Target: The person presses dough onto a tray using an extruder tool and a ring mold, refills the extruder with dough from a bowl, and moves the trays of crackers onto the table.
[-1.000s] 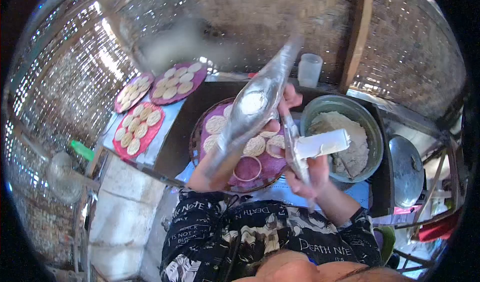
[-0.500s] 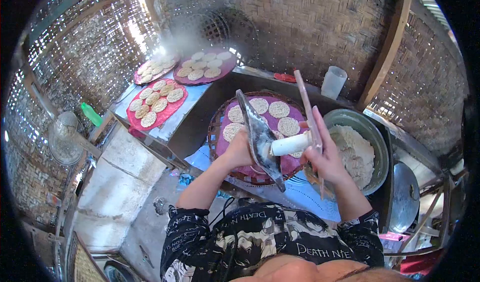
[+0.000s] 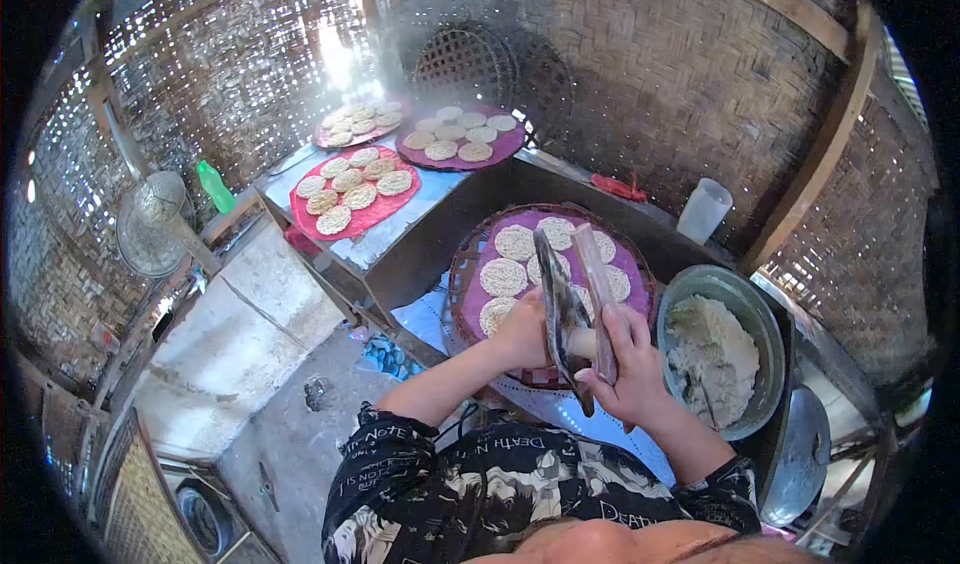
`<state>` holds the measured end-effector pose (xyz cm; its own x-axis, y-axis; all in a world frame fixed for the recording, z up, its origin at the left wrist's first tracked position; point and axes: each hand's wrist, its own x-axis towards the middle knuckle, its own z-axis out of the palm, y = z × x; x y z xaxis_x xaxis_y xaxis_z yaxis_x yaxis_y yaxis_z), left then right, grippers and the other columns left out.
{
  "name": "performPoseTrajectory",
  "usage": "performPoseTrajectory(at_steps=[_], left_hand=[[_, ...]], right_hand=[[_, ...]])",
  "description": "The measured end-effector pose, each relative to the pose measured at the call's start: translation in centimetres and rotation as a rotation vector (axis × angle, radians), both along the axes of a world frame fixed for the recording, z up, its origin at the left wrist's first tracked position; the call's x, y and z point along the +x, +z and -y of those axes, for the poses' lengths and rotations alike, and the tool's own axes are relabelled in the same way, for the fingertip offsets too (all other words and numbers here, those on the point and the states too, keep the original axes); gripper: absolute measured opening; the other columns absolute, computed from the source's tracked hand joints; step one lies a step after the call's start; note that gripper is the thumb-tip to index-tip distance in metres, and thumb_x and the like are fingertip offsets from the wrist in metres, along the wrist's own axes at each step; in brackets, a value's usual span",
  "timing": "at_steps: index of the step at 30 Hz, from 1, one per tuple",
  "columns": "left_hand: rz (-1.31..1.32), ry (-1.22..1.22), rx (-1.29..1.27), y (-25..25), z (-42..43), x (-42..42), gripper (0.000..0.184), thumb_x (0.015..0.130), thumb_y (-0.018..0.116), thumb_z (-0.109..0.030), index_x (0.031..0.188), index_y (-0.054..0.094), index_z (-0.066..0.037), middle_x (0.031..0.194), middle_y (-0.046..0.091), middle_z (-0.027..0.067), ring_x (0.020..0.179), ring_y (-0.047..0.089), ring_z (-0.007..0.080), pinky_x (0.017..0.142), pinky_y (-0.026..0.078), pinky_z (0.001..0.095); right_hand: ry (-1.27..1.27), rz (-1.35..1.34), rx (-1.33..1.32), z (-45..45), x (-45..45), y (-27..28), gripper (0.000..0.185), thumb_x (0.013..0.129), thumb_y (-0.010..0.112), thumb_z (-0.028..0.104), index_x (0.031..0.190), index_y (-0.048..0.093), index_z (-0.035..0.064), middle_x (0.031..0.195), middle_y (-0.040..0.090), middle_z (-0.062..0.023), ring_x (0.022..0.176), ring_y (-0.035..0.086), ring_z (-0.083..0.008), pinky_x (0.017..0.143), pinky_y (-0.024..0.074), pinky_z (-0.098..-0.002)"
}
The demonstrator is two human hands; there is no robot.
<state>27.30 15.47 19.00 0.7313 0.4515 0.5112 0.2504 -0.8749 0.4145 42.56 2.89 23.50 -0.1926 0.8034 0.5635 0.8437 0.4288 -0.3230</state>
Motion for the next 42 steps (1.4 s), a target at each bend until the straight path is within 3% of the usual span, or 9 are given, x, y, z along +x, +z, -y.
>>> performPoseTrajectory(at_steps=[6, 9, 10, 15, 17, 20, 23, 28, 42], left_hand=[[0.207, 0.074, -0.449, -1.6, -0.6, 0.1, 0.035, 0.063, 0.066, -0.037, 0.086, 0.063, -0.011, 0.089, 0.062, 0.01, 0.087, 0.057, 0.0292, 0.084, 0.042, 0.0385], [0.164, 0.171, -0.393, -1.0, -1.5, 0.4, 0.031, 0.062, 0.068, -0.03, 0.084, 0.062, -0.009, 0.086, 0.062, 0.011, 0.082, 0.058, 0.0301, 0.078, 0.045, 0.0364], [-0.129, 0.113, -0.409, 2.6, -1.2, -0.3, 0.044, 0.063, 0.069, -0.022, 0.103, 0.059, -0.008, 0.102, 0.06, 0.0117, 0.097, 0.057, 0.0258, 0.085, 0.043, 0.0333], [0.66, -0.846, -1.205, 4.7, -7.7, -0.5, 0.092, 0.062, 0.067, -0.008, 0.139, 0.017, -0.012, 0.14, 0.027, 0.0117, 0.127, 0.032, 0.0287, 0.104, 0.025, 0.0401], [0.881, -1.294, -1.386, 8.1, -7.1, -0.1, 0.089, 0.061, 0.064, -0.002, 0.138, 0.02, -0.009, 0.139, 0.028, 0.0112, 0.126, 0.033, 0.0293, 0.103, 0.025, 0.0443], [0.898, -1.488, -1.221, 6.9, -8.0, 1.4, 0.084, 0.064, 0.062, -0.003, 0.137, 0.021, -0.006, 0.136, 0.035, 0.0112, 0.126, 0.034, 0.0283, 0.101, 0.028, 0.0471], [1.021, -1.045, -1.469, 2.9, -9.3, 1.9, 0.081, 0.067, 0.061, -0.003, 0.137, 0.021, -0.006, 0.128, 0.044, 0.0107, 0.124, 0.036, 0.0291, 0.099, 0.032, 0.0466], [1.241, -0.805, -1.895, -2.7, -10.3, 3.1, 0.054, 0.079, 0.05, -0.057, 0.098, 0.055, -0.007, 0.093, 0.06, 0.0088, 0.099, 0.053, 0.028, 0.085, 0.044, 0.044], [1.341, -0.751, -1.731, -4.0, -11.1, 0.1, 0.047, 0.082, 0.044, -0.059, 0.077, 0.058, -0.015, 0.073, 0.056, 0.0019, 0.078, 0.057, 0.0221, 0.071, 0.048, 0.0397]], right_hand=[[0.078, -0.393, -0.219, -2.4, 1.9, -0.1, 0.085, 0.067, 0.069, 0.044, 0.131, 0.031, 0.0032, 0.121, 0.039, -0.0176, 0.108, 0.048, -0.0298, 0.09, 0.0393, -0.0387], [0.238, -0.999, -1.034, -2.3, 6.3, -3.4, 0.091, 0.068, 0.066, 0.052, 0.134, 0.025, 0.0041, 0.121, 0.042, -0.0161, 0.103, 0.049, -0.0266, 0.085, 0.0425, -0.0388], [0.273, -1.115, -1.183, -2.0, 6.8, -4.1, 0.093, 0.068, 0.065, 0.055, 0.135, 0.024, 0.0044, 0.12, 0.042, -0.016, 0.102, 0.05, -0.0264, 0.084, 0.0432, -0.0389], [0.487, -1.383, -1.252, -1.2, 5.1, -2.2, 0.102, 0.064, 0.054, 0.072, 0.135, 0.024, 0.0047, 0.119, 0.043, -0.0187, 0.099, 0.053, -0.033, 0.082, 0.0431, -0.0438], [0.538, -1.334, -1.327, -1.3, 5.6, -1.9, 0.1, 0.066, 0.044, 0.077, 0.134, 0.027, 0.0058, 0.121, 0.043, -0.0222, 0.099, 0.053, -0.0365, 0.082, 0.0427, -0.0462], [0.616, -1.329, -1.405, -1.6, 7.4, -1.7, 0.099, 0.07, 0.035, 0.078, 0.133, 0.028, 0.0017, 0.116, 0.047, -0.0245, 0.096, 0.054, -0.0349, 0.08, 0.0432, -0.0436], [0.479, -1.313, -1.518, -2.9, 8.3, -1.1, 0.101, 0.071, 0.033, 0.078, 0.13, 0.03, -0.0034, 0.113, 0.05, -0.0239, 0.096, 0.055, -0.0332, 0.08, 0.0432, -0.0408], [0.231, -1.265, -1.604, -3.7, 9.8, -2.9, 0.091, 0.078, 0.033, 0.071, 0.128, 0.032, -0.0055, 0.111, 0.052, -0.0196, 0.09, 0.058, -0.0269, 0.08, 0.0462, -0.0382], [0.072, -0.962, -1.513, -5.5, 7.0, -3.0, 0.063, 0.085, 0.039, 0.058, 0.111, 0.049, 0.0019, 0.088, 0.06, -0.0119, 0.07, 0.06, -0.0202, 0.06, 0.0496, -0.0326]])
